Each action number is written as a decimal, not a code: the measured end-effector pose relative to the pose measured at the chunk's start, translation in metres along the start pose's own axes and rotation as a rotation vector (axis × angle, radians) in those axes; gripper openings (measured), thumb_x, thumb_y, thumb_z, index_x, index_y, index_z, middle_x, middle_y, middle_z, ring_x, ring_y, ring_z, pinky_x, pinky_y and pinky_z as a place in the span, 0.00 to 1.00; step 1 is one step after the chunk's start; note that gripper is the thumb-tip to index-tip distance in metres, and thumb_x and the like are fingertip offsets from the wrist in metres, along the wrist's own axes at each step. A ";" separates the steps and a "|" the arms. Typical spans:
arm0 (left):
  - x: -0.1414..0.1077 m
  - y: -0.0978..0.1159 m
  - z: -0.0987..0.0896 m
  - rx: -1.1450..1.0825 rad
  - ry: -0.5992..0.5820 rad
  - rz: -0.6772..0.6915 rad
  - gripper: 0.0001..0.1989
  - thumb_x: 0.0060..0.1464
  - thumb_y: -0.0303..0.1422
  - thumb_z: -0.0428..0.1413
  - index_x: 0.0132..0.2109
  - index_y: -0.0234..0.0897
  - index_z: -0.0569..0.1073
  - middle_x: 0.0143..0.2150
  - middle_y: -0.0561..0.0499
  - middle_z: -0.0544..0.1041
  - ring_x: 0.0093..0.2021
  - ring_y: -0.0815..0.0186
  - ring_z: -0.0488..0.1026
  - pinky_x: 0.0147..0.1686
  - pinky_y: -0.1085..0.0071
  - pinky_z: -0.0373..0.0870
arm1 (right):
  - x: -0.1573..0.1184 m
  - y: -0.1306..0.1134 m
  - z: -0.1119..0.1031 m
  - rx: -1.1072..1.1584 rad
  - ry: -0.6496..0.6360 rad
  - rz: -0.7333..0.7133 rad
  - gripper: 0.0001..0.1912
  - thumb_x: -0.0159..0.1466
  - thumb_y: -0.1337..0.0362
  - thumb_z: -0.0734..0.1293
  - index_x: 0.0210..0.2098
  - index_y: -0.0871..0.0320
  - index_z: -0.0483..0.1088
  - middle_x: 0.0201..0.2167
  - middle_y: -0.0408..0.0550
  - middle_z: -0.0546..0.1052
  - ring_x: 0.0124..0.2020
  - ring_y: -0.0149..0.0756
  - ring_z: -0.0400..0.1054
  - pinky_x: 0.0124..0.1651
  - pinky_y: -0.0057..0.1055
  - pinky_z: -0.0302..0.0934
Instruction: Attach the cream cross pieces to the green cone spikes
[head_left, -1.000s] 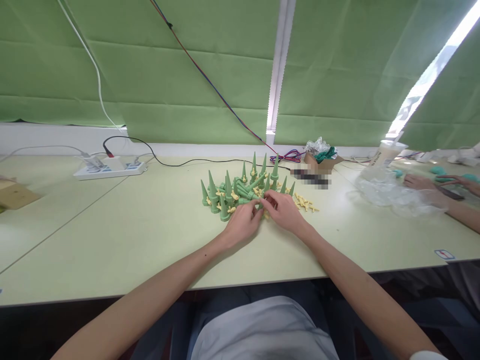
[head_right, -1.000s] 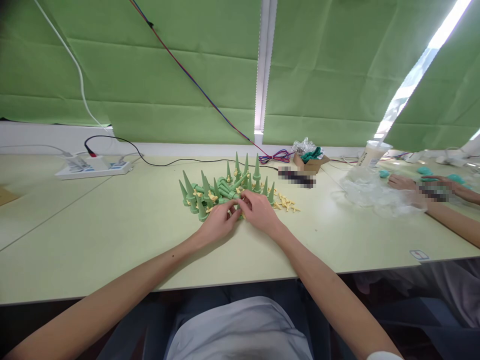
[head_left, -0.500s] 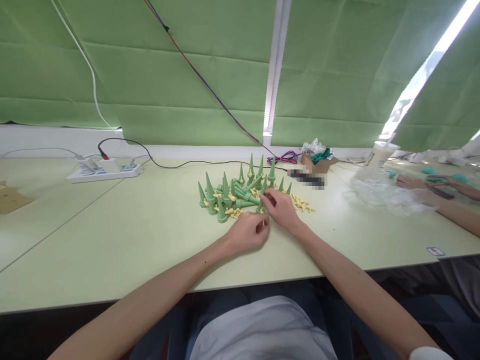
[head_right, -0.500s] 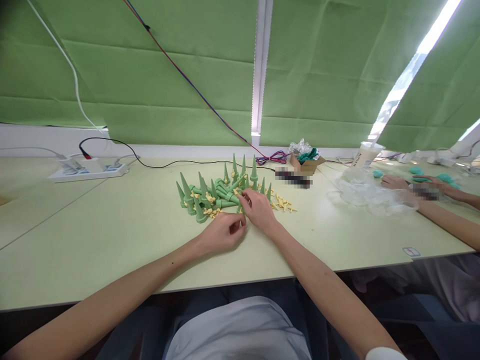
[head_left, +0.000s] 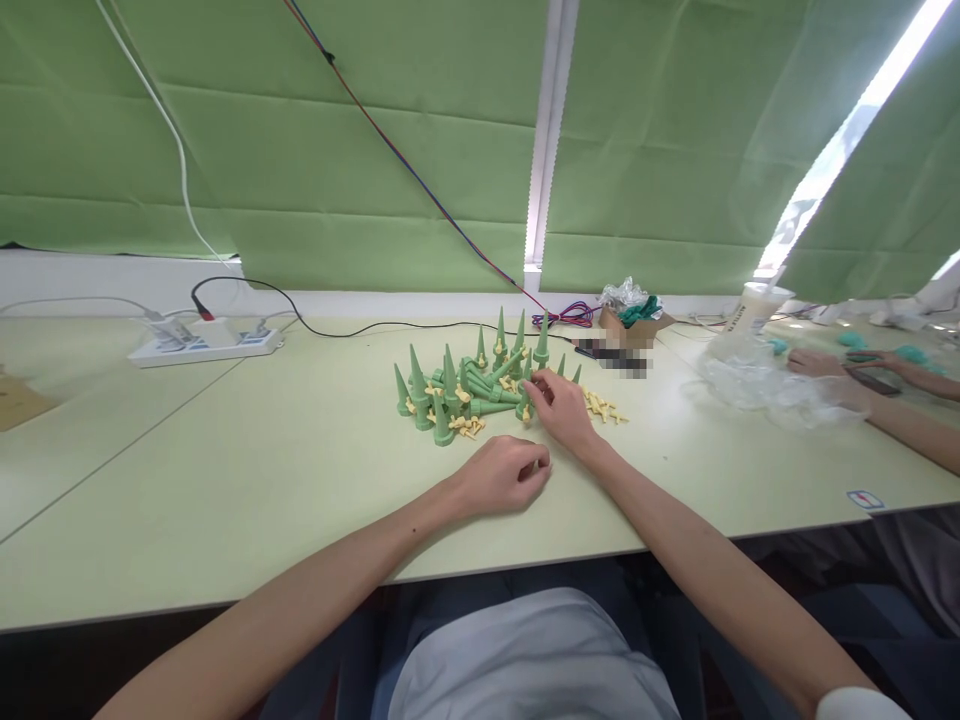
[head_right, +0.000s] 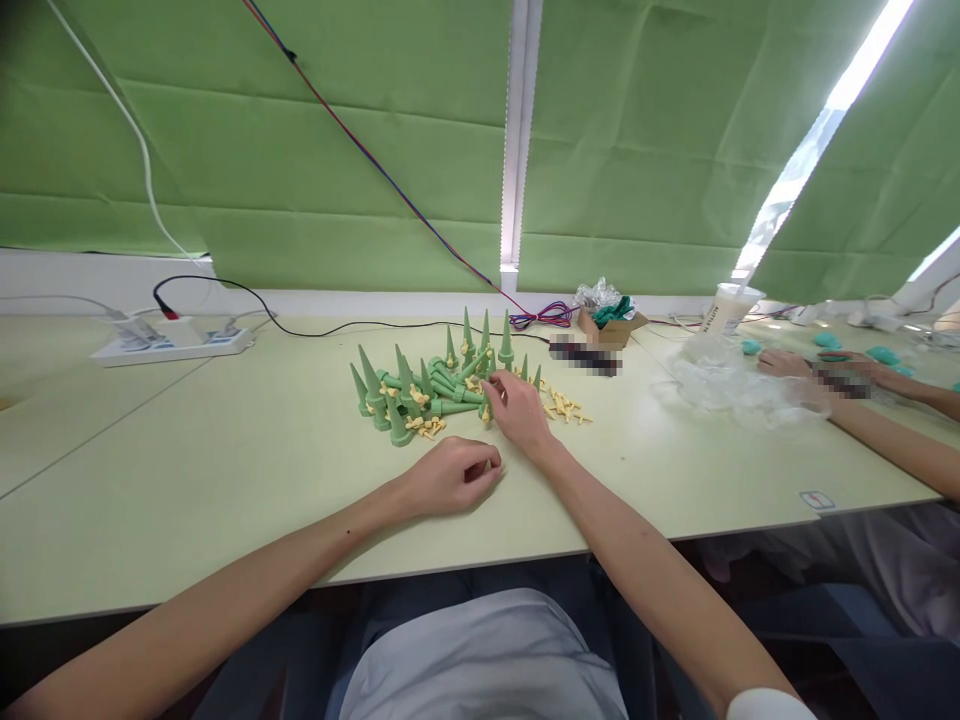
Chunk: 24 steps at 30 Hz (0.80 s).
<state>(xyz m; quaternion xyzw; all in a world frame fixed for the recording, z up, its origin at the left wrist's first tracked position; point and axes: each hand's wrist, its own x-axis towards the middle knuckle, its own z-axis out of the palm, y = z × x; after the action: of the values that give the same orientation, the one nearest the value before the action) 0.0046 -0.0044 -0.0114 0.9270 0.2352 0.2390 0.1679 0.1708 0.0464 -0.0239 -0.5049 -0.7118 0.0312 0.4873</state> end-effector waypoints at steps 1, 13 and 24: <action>0.000 0.000 0.000 0.001 0.004 0.003 0.10 0.57 0.28 0.49 0.28 0.36 0.70 0.20 0.55 0.67 0.21 0.72 0.59 0.25 0.73 0.55 | 0.000 -0.001 0.000 0.009 -0.001 0.007 0.12 0.67 0.56 0.61 0.37 0.58 0.68 0.24 0.42 0.71 0.23 0.30 0.62 0.32 0.27 0.56; -0.005 -0.001 0.008 0.137 -0.002 0.097 0.13 0.60 0.30 0.46 0.27 0.37 0.66 0.21 0.54 0.68 0.20 0.71 0.59 0.24 0.71 0.54 | -0.014 -0.020 0.007 0.009 0.022 -0.108 0.11 0.69 0.60 0.58 0.44 0.58 0.67 0.28 0.44 0.74 0.24 0.30 0.64 0.33 0.26 0.59; -0.008 -0.001 0.016 0.387 0.056 0.285 0.14 0.63 0.30 0.43 0.30 0.36 0.67 0.23 0.52 0.70 0.21 0.70 0.65 0.22 0.68 0.49 | -0.018 -0.021 0.017 -0.399 -0.259 -0.165 0.14 0.71 0.64 0.55 0.41 0.59 0.71 0.34 0.51 0.76 0.29 0.34 0.68 0.29 0.28 0.52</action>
<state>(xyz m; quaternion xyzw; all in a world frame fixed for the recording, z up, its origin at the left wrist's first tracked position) 0.0066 -0.0110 -0.0279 0.9588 0.1479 0.2361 -0.0551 0.1443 0.0310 -0.0336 -0.5229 -0.7993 -0.0854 0.2836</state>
